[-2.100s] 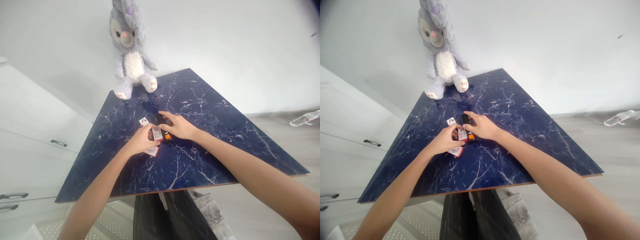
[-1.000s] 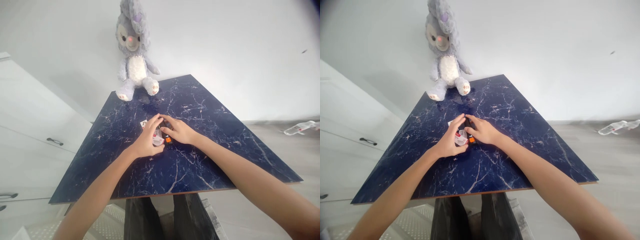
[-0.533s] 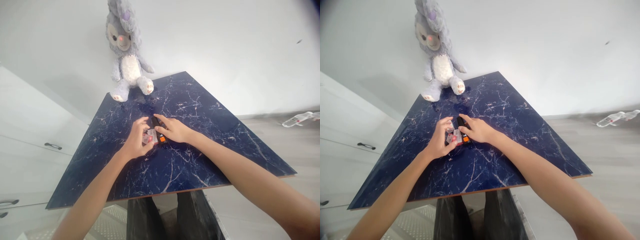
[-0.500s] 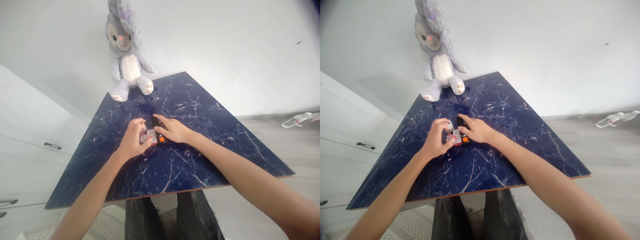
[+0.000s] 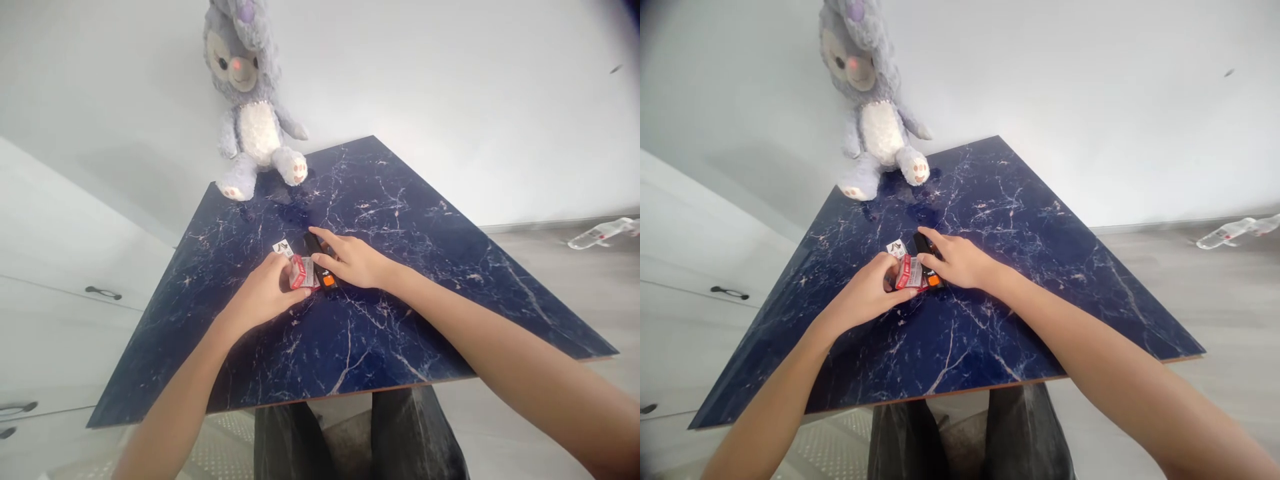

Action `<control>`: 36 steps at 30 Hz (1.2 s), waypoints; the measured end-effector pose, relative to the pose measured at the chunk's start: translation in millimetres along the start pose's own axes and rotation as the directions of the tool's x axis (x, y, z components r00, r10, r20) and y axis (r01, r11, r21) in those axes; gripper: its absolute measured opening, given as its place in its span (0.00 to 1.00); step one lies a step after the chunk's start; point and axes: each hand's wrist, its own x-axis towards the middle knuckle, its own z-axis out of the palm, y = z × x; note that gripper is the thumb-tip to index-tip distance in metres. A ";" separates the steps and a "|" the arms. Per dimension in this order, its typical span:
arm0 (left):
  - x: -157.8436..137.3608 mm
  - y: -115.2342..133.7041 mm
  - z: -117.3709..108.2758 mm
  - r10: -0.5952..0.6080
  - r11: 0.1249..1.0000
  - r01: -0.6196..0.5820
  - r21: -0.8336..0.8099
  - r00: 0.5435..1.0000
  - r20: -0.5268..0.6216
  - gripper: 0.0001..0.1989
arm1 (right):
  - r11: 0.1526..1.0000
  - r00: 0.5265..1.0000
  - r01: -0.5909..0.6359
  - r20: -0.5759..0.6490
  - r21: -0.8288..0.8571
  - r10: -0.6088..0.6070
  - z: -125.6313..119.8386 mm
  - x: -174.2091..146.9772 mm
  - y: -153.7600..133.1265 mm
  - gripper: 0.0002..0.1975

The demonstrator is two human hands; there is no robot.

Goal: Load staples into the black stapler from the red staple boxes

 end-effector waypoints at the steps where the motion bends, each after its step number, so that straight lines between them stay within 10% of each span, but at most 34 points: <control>1: 0.3 -1.2 1.2 0.019 1.000 -0.018 -0.015 1.000 0.017 0.18 | 1.000 1.000 -0.003 -0.001 0.002 0.003 0.0 -0.1 -0.4 0.31; 9: 5.6 -9.2 5.0 0.185 0.976 -0.183 -0.119 0.983 0.006 0.13 | 1.000 1.000 0.010 0.000 -0.011 -0.010 0.6 0.0 1.7 0.32; 27: 10.7 -16.4 19.1 0.160 0.931 -0.166 -0.324 0.986 -0.046 0.24 | 0.999 1.000 -0.014 0.009 0.042 0.013 -2.6 -0.4 -4.0 0.30; 36: 7.0 -9.1 24.7 0.176 0.977 -0.189 -0.098 0.976 -0.129 0.23 | 1.000 1.000 -0.005 0.009 0.004 0.005 0.1 -0.7 -0.9 0.31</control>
